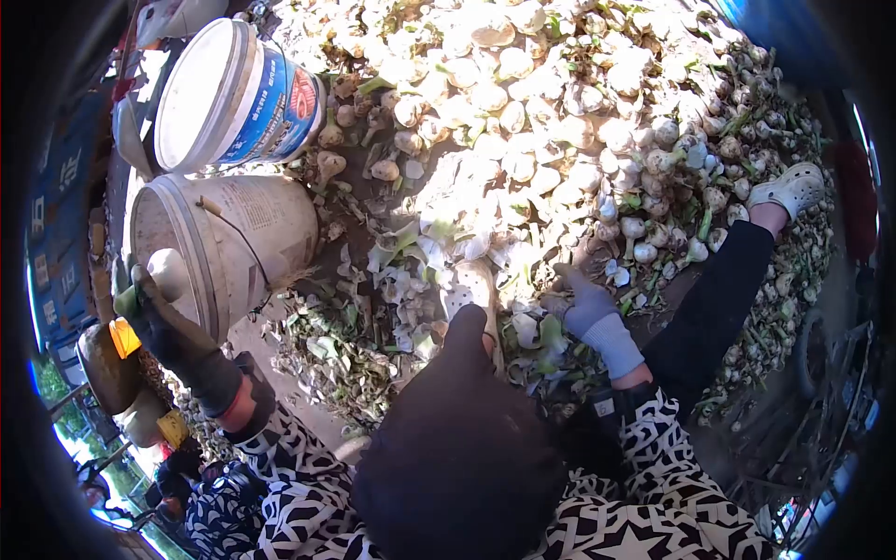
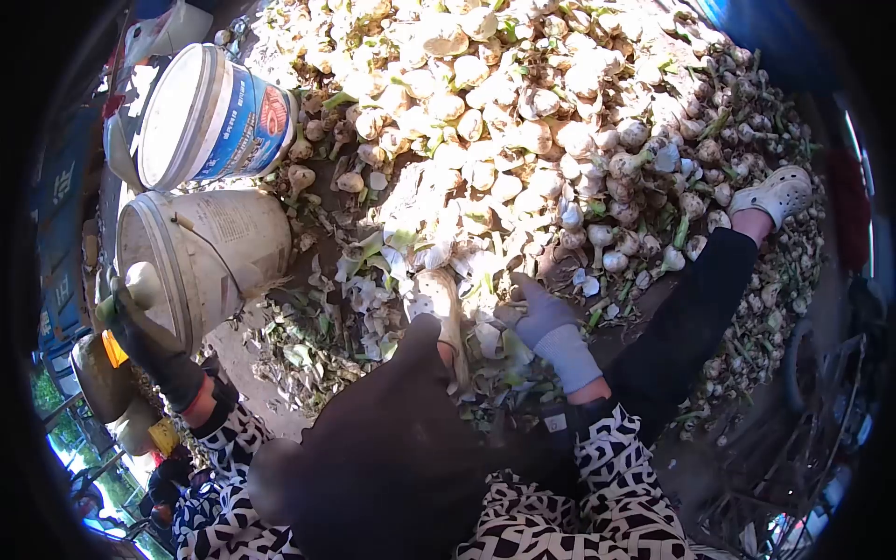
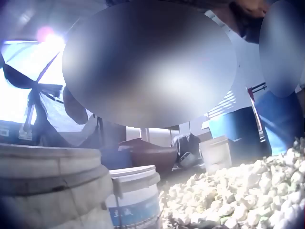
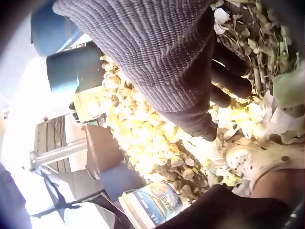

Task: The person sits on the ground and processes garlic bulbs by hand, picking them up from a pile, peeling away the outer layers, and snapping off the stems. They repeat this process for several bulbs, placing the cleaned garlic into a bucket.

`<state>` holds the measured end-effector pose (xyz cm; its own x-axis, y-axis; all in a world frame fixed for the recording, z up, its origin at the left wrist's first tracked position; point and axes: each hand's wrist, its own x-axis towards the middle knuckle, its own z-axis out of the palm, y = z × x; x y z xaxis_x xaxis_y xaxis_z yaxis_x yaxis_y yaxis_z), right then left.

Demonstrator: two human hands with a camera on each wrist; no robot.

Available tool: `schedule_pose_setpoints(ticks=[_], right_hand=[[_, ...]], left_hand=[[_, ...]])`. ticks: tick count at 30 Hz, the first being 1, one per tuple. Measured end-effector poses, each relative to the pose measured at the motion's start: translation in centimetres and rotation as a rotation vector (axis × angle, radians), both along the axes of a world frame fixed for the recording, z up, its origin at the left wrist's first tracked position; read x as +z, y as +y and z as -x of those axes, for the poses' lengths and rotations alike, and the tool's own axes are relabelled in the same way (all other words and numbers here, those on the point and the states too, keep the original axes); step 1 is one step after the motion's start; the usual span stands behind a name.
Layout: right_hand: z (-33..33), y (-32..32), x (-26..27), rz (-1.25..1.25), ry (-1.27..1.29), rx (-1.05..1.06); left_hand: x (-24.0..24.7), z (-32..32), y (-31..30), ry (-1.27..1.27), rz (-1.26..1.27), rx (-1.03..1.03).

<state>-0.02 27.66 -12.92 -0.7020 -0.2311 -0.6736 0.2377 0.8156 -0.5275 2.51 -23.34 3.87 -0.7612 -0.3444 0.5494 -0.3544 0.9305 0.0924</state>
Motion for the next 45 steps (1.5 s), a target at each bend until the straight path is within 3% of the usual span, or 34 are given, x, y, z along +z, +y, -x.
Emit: schedule_pose_setpoints(ticks=[1,2,3,4,6,7,8,9,10,12,14,15,16,18,20,21,22,24,27,29,32,33,34,36,37,38,40,41,42,44,45], right_hand=[[1.5,-0.8,-1.8,-0.015,0.145,-0.059],[3.7,-2.0,-2.4,-0.098,0.114,-0.076],[4.6,-2.8,-6.5,-0.182,0.26,-0.079],[7.2,-4.8,-6.9,-0.426,0.09,0.051],[9.8,-7.4,-10.4,-0.515,0.056,0.24],[9.8,-7.5,-10.9,-0.517,0.06,0.244],[9.8,-7.2,-11.4,-0.384,0.249,0.145],[9.9,-6.7,-12.2,-0.246,0.435,0.051],[9.8,-6.2,-13.3,-0.016,0.536,-0.058],[9.9,-6.1,-6.9,0.003,0.422,0.007],[8.4,-6.6,-2.6,0.805,-0.164,-0.528],[7.7,-7.3,-0.4,0.961,-0.167,-0.666],[7.4,-7.3,0.3,1.051,-0.175,-0.763],[6.9,-7.4,1.2,1.078,-0.143,-0.782],[6.1,-8.7,1.3,1.117,-0.073,-0.67],[5.8,-9.6,2.4,0.792,0.027,-0.646],[5.8,-9.8,2.9,0.791,0.023,-0.643],[5.9,-10.0,3.5,0.895,-0.009,-0.72],[5.8,-9.5,4.1,0.878,0.032,-0.669],[5.9,-8.9,4.9,0.862,0.009,-0.647],[5.8,-8.5,5.6,0.842,-0.001,-0.547],[5.9,-8.5,5.7,0.823,-0.035,-0.534],[6.0,-8.6,5.9,0.805,-0.069,-0.521],[6.3,-8.7,7.3,0.762,-0.069,-0.486],[6.5,-8.7,8.2,0.677,-0.127,-0.384],[6.5,-8.6,8.5,0.592,-0.184,-0.281],[6.2,-7.8,8.0,0.667,-0.254,-0.255],[5.8,-7.4,7.4,0.823,-0.394,-0.317],[5.4,-7.2,7.0,0.979,-0.535,-0.38],[4.6,-7.5,6.2,0.941,-0.563,-0.417],[4.3,-7.5,5.5,1.112,-0.706,-0.489]], left_hand=[[2.0,2.1,2.6,0.441,-0.513,0.007],[3.5,1.8,3.5,0.287,-0.127,0.148],[3.3,2.2,5.1,0.363,-0.346,-0.015],[2.7,2.7,7.2,0.433,-0.563,-0.177],[-0.1,3.8,11.5,0.195,-0.319,-0.263],[-2.6,4.5,14.2,0.107,-0.523,-0.314],[-4.9,4.8,16.5,-0.09,-0.782,-0.331],[-8.2,5.2,17.4,-0.229,-0.803,-0.551],[-10.5,5.4,19.9,-0.298,-1.032,-0.623],[-13.0,5.9,22.9,-0.421,-0.867,-0.775],[-12.6,6.1,24.3,-0.755,-1.451,-0.664],[-12.5,6.0,24.6,-0.719,-1.678,-0.606],[-12.8,5.7,24.8,-0.717,-1.68,-0.613],[-13.1,5.1,24.8,-0.464,-1.411,-0.714],[-12.4,4.8,24.7,-0.422,-1.327,-0.714],[-11.9,4.7,24.8,-0.341,-1.195,-0.756],[-11.5,4.6,24.8,-0.263,-1.063,-0.794],[-10.8,4.5,24.8,-0.265,-1.062,-0.784],[-11.1,4.3,25.1,-0.249,-1.197,-0.734],[-11.4,4.4,24.7,-0.325,-1.486,-0.735],[-11.5,4.3,24.4,-0.363,-1.629,-0.718],[-11.7,4.3,24.3,-0.341,-1.849,-0.749],[-12.1,4.0,24.2,-0.344,-1.849,-0.742],[-13.6,3.1,23.8,-0.216,-2.301,-0.593],[-14.4,2.7,23.0,-0.386,-1.759,-0.734],[-15.1,2.4,22.7,-0.389,-1.762,-0.729],[-13.7,3.6,22.8,-0.608,-1.86,-0.547],[-11.6,4.7,23.0,-0.908,-1.678,-0.361],[-12.2,4.8,22.9,-0.911,-1.68,-0.354],[-13.9,4.7,22.7,-0.439,-0.985,-0.841],[-14.3,5.0,22.6,-0.424,-0.755,-0.922]])
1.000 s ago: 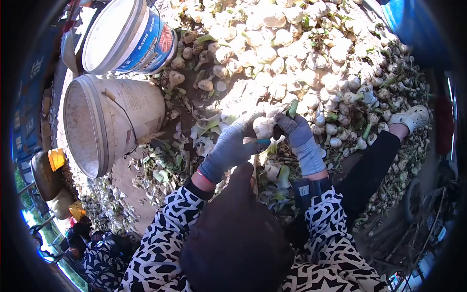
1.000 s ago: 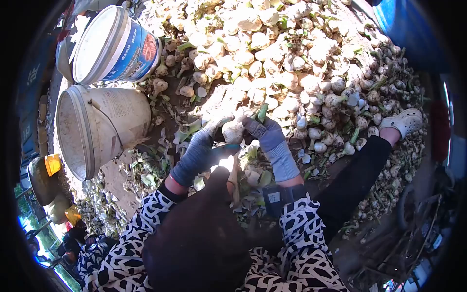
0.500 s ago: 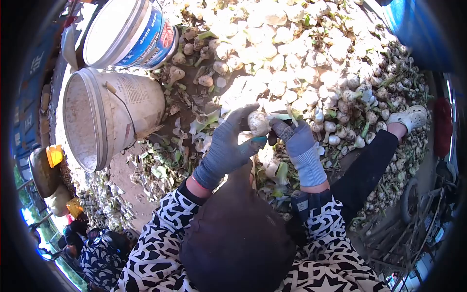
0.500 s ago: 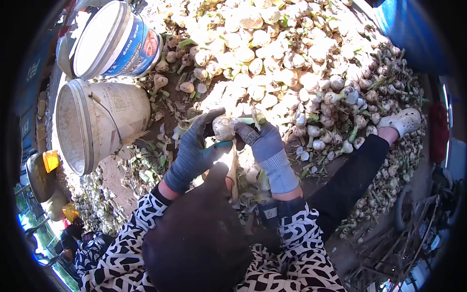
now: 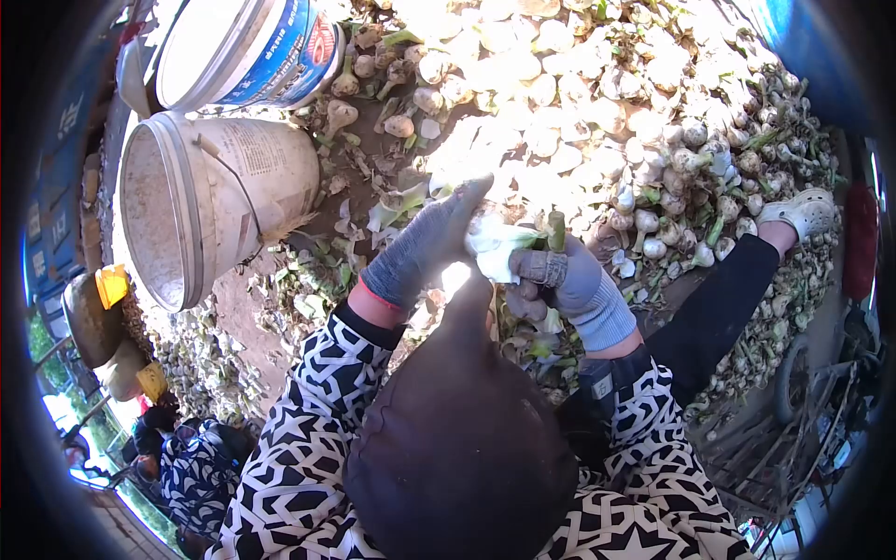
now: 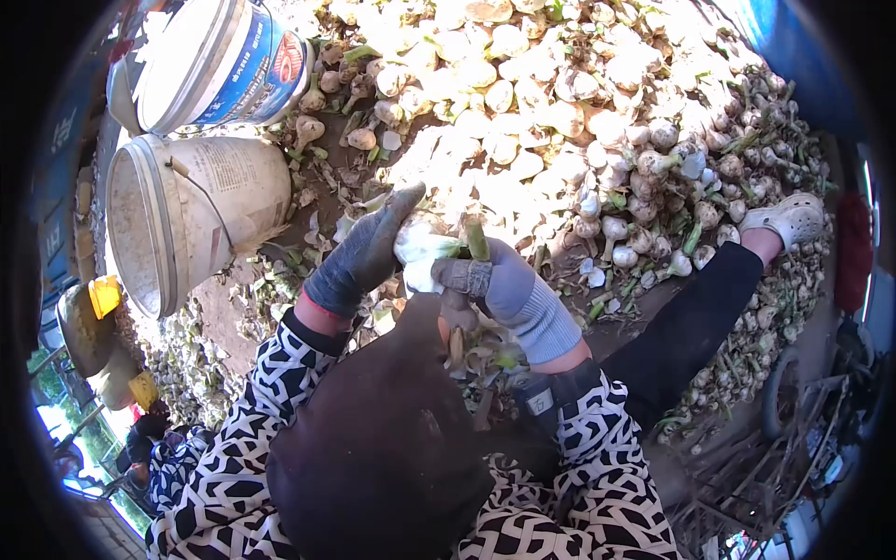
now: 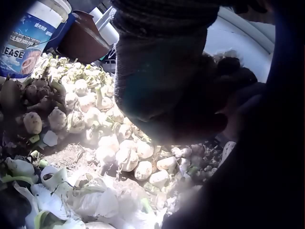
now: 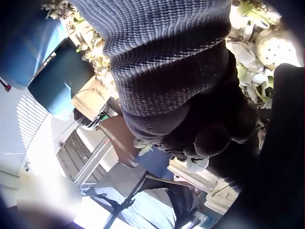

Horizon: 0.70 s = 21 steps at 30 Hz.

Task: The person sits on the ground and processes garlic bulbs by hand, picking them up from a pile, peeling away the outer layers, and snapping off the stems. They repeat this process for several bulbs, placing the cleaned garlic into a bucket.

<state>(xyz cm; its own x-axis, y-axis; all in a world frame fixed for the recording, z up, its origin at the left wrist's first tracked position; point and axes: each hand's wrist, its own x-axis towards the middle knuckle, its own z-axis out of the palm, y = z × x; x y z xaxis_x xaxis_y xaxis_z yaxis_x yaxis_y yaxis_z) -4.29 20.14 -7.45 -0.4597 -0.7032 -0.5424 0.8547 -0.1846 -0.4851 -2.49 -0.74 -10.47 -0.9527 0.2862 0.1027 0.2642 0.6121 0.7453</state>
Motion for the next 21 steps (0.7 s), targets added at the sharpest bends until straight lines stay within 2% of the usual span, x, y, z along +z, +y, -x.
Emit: schedule_pose_setpoints(ticks=[1,3,4,5,7,8,9,11,12,13,15,17,19,20,21], right_hand=[[-0.3,0.0,-0.8,0.183,-0.134,-0.057],[-0.4,-0.2,-2.0,0.104,-0.095,-0.1],[-0.3,-0.3,-1.9,0.181,-0.176,-0.125],[-0.2,-0.4,-1.9,0.257,-0.256,-0.152],[-0.1,-0.3,-2.1,0.268,-0.264,-0.189],[0.0,-0.1,-2.1,0.302,-0.247,-0.155],[-0.2,0.0,-2.0,0.335,-0.232,-0.119],[-0.9,-0.7,-1.6,0.248,-0.192,-0.137],[-1.4,-1.0,-2.2,0.476,-0.236,-0.236],[-1.7,-1.2,-2.5,0.703,-0.276,-0.333],[-1.4,-0.5,-2.9,0.825,-0.167,-0.441],[-0.9,1.2,-3.7,0.822,-0.09,-0.524],[0.1,3.9,-3.8,0.689,-0.133,-0.748],[0.2,5.1,-5.3,0.588,-0.136,-0.62],[-0.1,6.5,-6.8,-0.016,0.041,-0.176]], left_hand=[[-0.7,0.2,-0.2,-0.002,0.004,-0.004],[-1.9,0.4,-0.3,-0.52,-0.212,0.012],[-2.2,0.4,0.0,-0.344,-0.031,0.038],[-2.2,0.0,0.1,-0.346,-0.029,0.029],[0.7,-0.8,0.6,-0.37,-0.393,0.184],[2.9,-0.6,1.2,-0.713,-0.819,0.233],[3.8,-0.7,1.2,-0.718,-0.814,0.227],[4.8,-1.2,0.9,-0.72,-0.983,0.256],[4.9,-1.4,0.8,-0.723,-0.976,0.256],[5.0,-1.5,0.8,-0.779,-1.112,0.258],[4.9,-1.6,1.1,-0.888,-1.391,0.259],[5.1,-1.8,1.3,-0.957,-1.458,0.249],[5.7,-1.8,1.5,-0.879,-1.407,0.31],[6.1,-1.3,0.3,-0.9,-1.169,0.218],[5.8,-1.1,0.5,-0.903,-1.17,0.211]])
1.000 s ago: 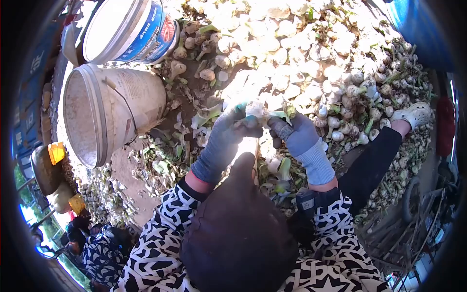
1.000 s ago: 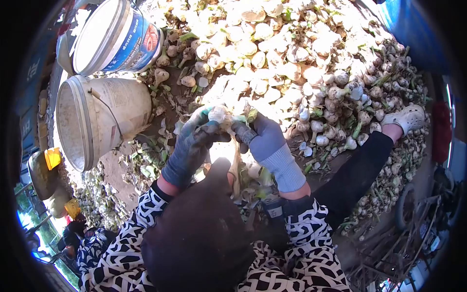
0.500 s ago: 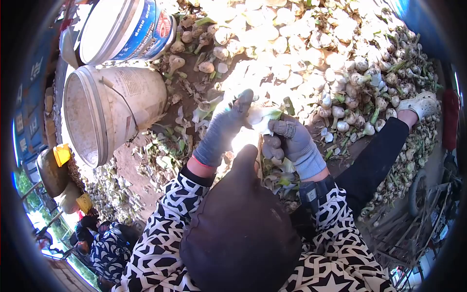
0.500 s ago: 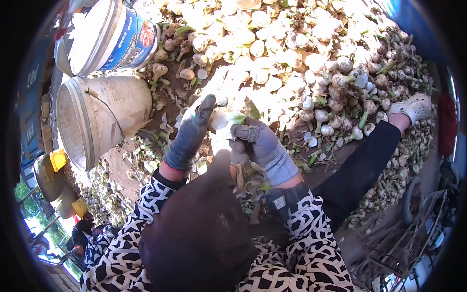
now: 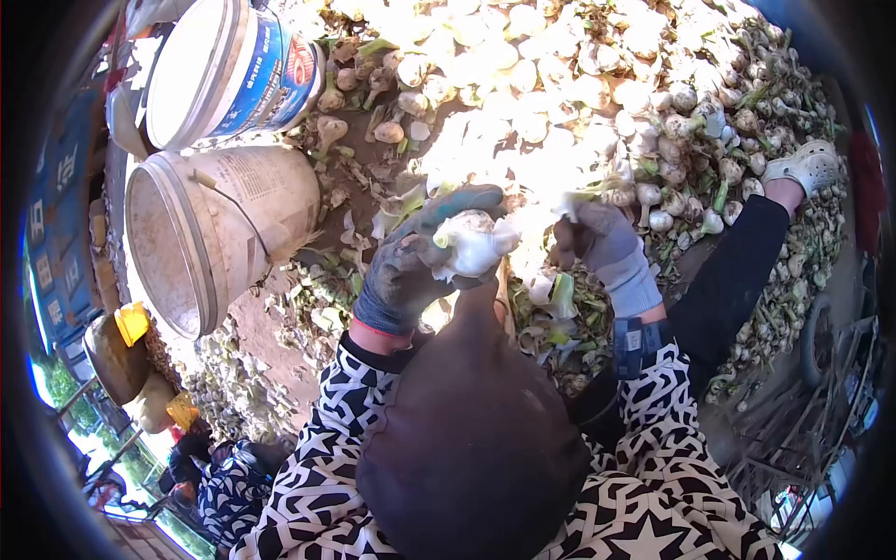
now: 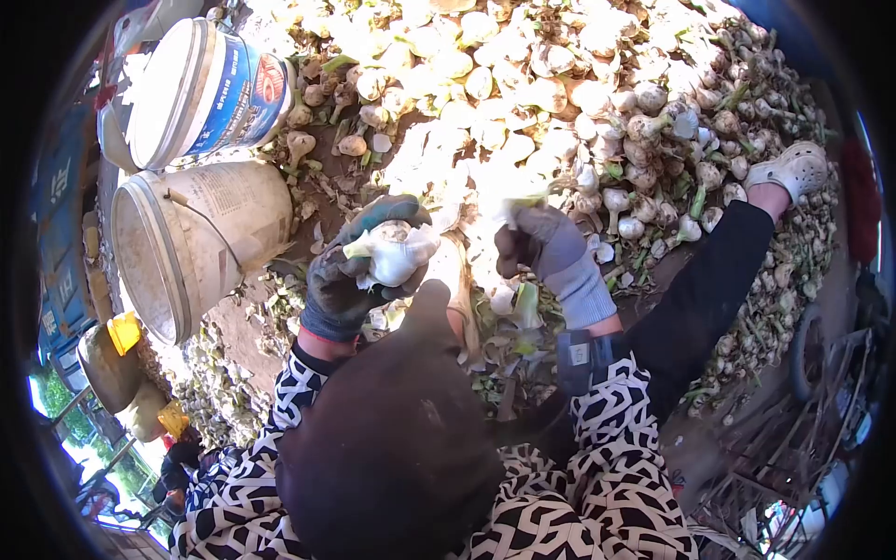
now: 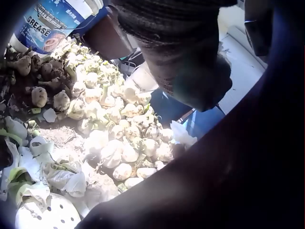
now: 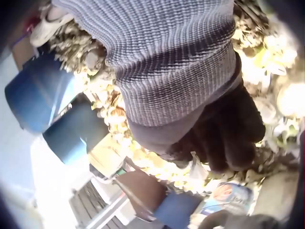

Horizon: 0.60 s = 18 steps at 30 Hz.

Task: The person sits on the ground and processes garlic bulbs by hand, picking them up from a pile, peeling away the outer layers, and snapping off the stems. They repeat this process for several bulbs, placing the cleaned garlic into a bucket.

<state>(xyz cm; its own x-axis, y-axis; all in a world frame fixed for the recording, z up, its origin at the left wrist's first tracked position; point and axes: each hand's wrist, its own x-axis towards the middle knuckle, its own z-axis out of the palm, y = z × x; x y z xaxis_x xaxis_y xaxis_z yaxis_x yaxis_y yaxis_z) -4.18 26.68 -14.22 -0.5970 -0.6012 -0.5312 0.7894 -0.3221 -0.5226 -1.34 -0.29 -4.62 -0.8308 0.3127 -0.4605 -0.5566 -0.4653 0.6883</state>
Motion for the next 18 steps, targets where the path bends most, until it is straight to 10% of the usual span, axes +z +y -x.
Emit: schedule_pose_setpoints(ticks=[2,3,10,18], right_hand=[[-0.6,-3.0,4.7,-0.947,0.69,0.817],[-0.6,-3.2,5.2,-1.057,0.803,0.847],[1.6,-6.8,9.8,-0.615,0.777,0.344],[2.8,-3.4,7.2,-0.617,0.442,0.203]], left_hand=[[-0.5,0.4,0.0,0.037,-0.06,0.039],[0.0,0.6,-0.2,0.053,-0.012,0.035],[-1.4,0.9,-1.1,0.098,0.213,-0.045],[-2.3,-0.1,-1.7,0.019,-0.267,-0.037]])
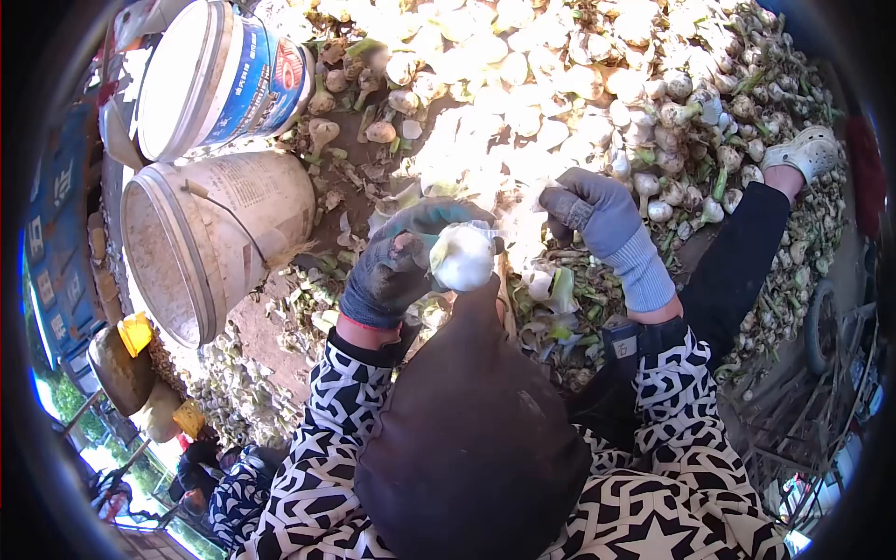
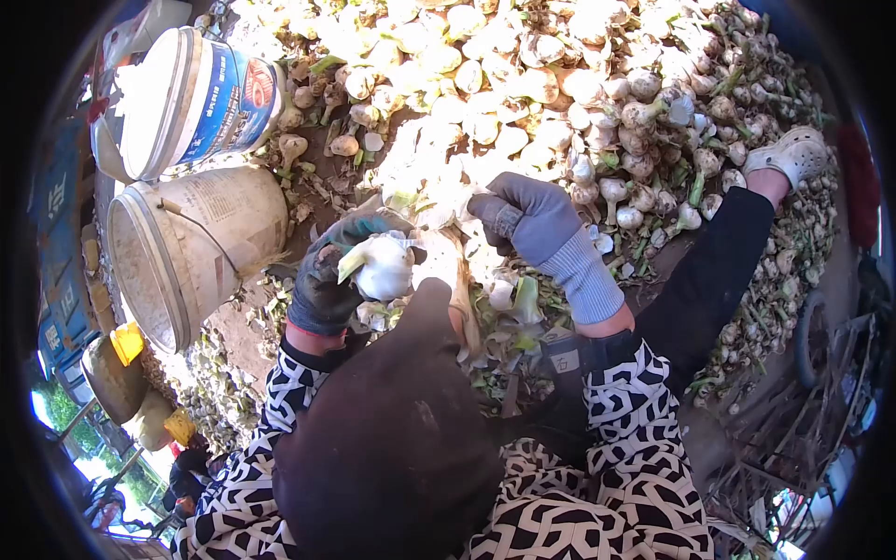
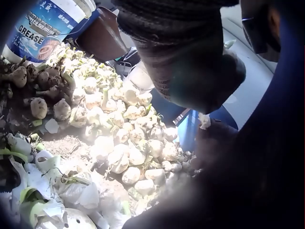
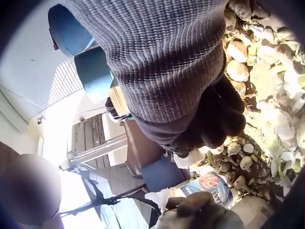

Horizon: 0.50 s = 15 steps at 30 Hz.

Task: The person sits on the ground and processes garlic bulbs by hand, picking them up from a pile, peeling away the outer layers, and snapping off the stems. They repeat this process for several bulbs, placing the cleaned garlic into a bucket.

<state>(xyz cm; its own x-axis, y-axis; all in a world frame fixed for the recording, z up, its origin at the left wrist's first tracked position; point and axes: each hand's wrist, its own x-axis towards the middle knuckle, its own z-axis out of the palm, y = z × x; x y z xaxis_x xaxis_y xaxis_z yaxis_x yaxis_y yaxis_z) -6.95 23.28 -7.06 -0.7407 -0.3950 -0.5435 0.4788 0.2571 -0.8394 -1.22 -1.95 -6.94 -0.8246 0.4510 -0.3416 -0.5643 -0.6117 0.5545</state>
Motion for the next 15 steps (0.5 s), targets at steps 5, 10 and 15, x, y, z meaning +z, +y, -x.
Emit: schedule_pose_setpoints(ticks=[5,10,15], right_hand=[[-1.6,-0.8,1.5,0.315,-0.001,0.092],[-1.7,-2.3,2.8,-0.038,0.287,0.359],[-1.5,-3.3,3.6,-0.029,0.183,0.281]], left_hand=[[1.7,1.3,0.8,0.3,0.651,-0.184],[1.2,1.5,0.8,0.255,0.398,-0.054],[1.2,1.8,0.3,0.308,0.566,-0.115]])
